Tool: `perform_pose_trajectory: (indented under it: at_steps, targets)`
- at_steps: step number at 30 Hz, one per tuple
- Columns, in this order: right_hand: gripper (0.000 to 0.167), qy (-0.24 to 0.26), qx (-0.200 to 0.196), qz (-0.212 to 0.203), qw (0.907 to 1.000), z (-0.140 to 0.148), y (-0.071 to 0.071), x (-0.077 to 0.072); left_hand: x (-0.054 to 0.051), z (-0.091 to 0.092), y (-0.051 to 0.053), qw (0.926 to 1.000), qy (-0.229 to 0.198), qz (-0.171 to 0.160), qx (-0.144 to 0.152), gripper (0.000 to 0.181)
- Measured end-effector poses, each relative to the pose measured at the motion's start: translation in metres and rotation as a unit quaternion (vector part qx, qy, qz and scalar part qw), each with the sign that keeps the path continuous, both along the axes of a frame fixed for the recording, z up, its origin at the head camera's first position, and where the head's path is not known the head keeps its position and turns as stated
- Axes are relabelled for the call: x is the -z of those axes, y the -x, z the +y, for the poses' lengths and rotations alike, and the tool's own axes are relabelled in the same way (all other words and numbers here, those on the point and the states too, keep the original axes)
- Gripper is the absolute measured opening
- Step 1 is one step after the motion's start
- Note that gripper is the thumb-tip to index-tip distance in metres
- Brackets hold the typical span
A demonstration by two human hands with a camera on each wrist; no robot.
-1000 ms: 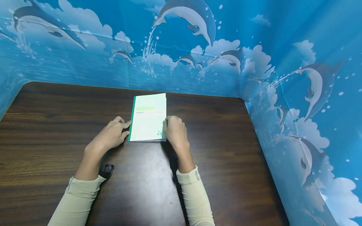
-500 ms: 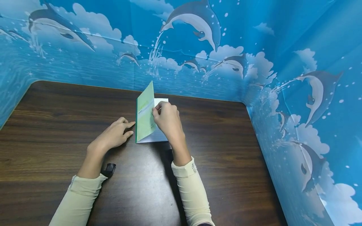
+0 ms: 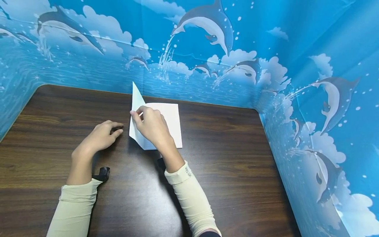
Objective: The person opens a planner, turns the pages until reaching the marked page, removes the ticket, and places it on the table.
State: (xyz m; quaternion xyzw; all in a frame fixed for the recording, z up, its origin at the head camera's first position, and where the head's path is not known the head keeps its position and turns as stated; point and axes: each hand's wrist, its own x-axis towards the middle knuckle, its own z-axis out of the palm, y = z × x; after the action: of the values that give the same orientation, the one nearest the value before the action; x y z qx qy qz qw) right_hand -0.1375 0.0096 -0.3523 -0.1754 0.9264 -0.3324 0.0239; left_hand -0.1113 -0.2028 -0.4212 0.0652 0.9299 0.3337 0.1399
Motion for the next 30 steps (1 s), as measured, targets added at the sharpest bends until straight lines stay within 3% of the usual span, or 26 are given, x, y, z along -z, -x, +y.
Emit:
perform_pose_trajectory:
  at_steps: [7, 15, 20, 30]
  targets:
    - [0.031, -0.038, -0.045, -0.014, 0.9982, -0.012, -0.003, 0.021, -0.001, -0.018, 0.0, 0.9996, -0.014, -0.016, -0.02, 0.047]
    - [0.037, -0.123, -0.091, -0.063, 0.9862, -0.016, -0.006, 0.04, 0.002, -0.036, -0.002, 0.9981, -0.042, -0.04, -0.023, 0.053]
    - [0.041, -0.166, -0.099, -0.093, 0.9767, -0.019, -0.009, 0.049, 0.005, -0.046, -0.005, 0.9963, -0.066, -0.046, -0.03, 0.057]
    - [0.044, -0.225, -0.08, -0.135, 0.9617, -0.03, -0.014, 0.056, 0.004, -0.058, -0.01, 0.9924, -0.072, -0.056, -0.083, 0.048]
